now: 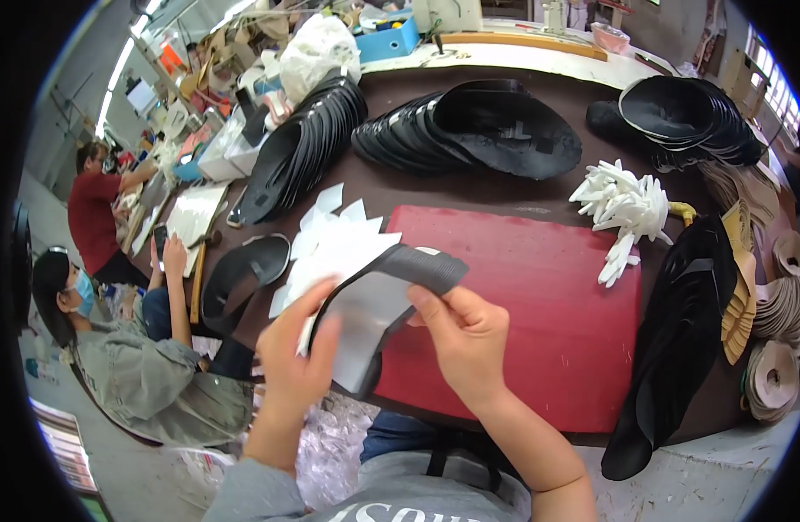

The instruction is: Assembling shoe components by precisely applying white adhesive linings to black leather parts at a workbench.

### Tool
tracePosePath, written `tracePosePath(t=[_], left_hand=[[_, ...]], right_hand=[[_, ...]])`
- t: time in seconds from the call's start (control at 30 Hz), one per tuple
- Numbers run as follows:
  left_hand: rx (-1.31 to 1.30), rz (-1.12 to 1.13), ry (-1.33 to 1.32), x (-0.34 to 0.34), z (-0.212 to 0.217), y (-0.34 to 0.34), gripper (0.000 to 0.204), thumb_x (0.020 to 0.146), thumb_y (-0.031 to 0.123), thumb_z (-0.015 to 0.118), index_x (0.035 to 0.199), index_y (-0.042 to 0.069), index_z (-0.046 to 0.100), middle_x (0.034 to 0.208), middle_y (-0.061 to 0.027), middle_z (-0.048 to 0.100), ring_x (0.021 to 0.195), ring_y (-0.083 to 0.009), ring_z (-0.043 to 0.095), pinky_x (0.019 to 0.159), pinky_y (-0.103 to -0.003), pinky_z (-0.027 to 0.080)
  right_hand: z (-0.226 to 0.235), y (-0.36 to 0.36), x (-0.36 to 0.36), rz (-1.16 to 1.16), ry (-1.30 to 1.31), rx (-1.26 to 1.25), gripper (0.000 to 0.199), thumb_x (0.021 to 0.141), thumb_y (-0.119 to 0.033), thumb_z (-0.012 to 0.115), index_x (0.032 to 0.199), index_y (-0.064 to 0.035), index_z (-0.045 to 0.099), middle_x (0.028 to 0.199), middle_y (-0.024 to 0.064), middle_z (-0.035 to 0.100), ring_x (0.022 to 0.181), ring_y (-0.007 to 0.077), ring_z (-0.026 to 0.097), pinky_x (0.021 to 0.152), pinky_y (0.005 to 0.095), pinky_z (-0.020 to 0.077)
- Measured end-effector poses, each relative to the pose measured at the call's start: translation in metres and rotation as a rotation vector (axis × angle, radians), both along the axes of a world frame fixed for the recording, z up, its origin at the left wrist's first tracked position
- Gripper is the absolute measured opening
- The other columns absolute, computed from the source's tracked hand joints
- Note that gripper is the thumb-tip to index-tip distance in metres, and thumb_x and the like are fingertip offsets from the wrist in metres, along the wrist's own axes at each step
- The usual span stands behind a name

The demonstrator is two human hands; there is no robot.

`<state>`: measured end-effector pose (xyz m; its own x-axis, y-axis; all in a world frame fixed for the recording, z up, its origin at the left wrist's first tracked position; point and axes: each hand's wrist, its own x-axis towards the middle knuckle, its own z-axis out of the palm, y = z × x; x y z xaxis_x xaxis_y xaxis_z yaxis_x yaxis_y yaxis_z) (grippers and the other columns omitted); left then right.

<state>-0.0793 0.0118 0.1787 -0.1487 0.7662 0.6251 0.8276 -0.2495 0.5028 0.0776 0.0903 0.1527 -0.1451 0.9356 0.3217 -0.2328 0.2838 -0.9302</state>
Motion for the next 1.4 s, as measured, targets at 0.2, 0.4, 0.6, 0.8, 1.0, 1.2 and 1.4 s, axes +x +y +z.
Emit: tracePosePath(t=[0.2, 0.4, 0.6, 0.8, 1.0, 1.2, 1.4], left_hand=[[-0.850, -0.871, -0.818, 0.056, -0.051, -0.038, 0.046, 0.096, 0.038, 0.041, 0.104, 0.000, 0.066, 0.091, -0.0136, 0.070, 0.081, -0.0245, 0.066, 0.075, -0.036, 0.052], [-0.183, -1.386, -2.339, 0.079, -0.075, 0.037, 0.039, 0.100, 0.033, 0.043, 0.119, -0.001, 0.051, 0.107, -0.0148, 0.063, 0.095, -0.0256, 0.064, 0.090, -0.036, 0.049], [-0.378, -0.623, -1.956, 0.077, -0.089, 0.055, 0.026, 0.094, 0.007, 0.055, 0.119, 0.002, 0.052, 0.110, -0.0127, 0.063, 0.094, -0.0210, 0.065, 0.080, -0.029, 0.057], [-0.312, -0.606, -1.851, 0.084, -0.107, 0.061, 0.028, 0.094, 0.007, 0.055, 0.122, 0.005, 0.052, 0.111, -0.0125, 0.063, 0.097, -0.0218, 0.065, 0.082, -0.031, 0.056], [-0.339, -0.688, -1.784, 0.091, -0.111, 0.060, 0.030, 0.094, 0.008, 0.055, 0.124, 0.007, 0.051, 0.111, -0.0116, 0.063, 0.099, -0.0227, 0.064, 0.085, -0.034, 0.055], [-0.356, -0.657, -1.820, 0.088, -0.106, 0.064, 0.032, 0.092, 0.004, 0.055, 0.124, 0.005, 0.051, 0.109, -0.0120, 0.062, 0.097, -0.0227, 0.065, 0.080, -0.032, 0.057], [-0.335, -0.618, -1.771, 0.096, -0.116, 0.061, 0.033, 0.092, 0.004, 0.055, 0.125, 0.005, 0.050, 0.109, -0.0114, 0.062, 0.095, -0.0214, 0.065, 0.081, -0.031, 0.057]], right_hand=[[0.016, 0.029, 0.024, 0.407, 0.462, -0.445, 0.012, 0.084, -0.005, 0.066, 0.091, 0.0042, 0.068, 0.078, 0.0042, 0.067, 0.059, 0.0093, 0.052, 0.057, 0.0202, 0.0435], [0.006, 0.032, 0.055, 0.112, -0.473, -0.157, 0.016, 0.084, -0.004, 0.066, 0.097, 0.0042, 0.067, 0.083, 0.0048, 0.067, 0.065, 0.0101, 0.055, 0.061, 0.0195, 0.0453], [-0.015, 0.006, 0.088, 0.094, -0.297, -0.238, 0.014, 0.083, -0.004, 0.065, 0.094, 0.0040, 0.067, 0.089, 0.0058, 0.066, 0.068, 0.0101, 0.055, 0.061, 0.0201, 0.0447], [-0.018, 0.017, 0.079, 0.062, -0.090, -0.368, 0.010, 0.084, -0.002, 0.063, 0.090, 0.0038, 0.067, 0.087, 0.0045, 0.063, 0.069, 0.0089, 0.051, 0.063, 0.0182, 0.0388], [-0.038, 0.028, 0.080, 0.140, -0.037, -0.342, 0.010, 0.083, -0.007, 0.067, 0.088, 0.0024, 0.067, 0.091, 0.0060, 0.063, 0.072, 0.0108, 0.055, 0.066, 0.0199, 0.0437], [-0.034, 0.039, 0.085, 0.197, 0.222, -0.571, 0.016, 0.085, -0.014, 0.067, 0.081, 0.0014, 0.064, 0.079, 0.0033, 0.061, 0.069, 0.0092, 0.054, 0.061, 0.0195, 0.0420], [-0.032, 0.030, 0.084, 0.077, -0.134, -0.383, 0.024, 0.093, -0.019, 0.058, 0.084, 0.0012, 0.066, 0.077, 0.0043, 0.063, 0.067, 0.0084, 0.054, 0.059, 0.0196, 0.0424]])
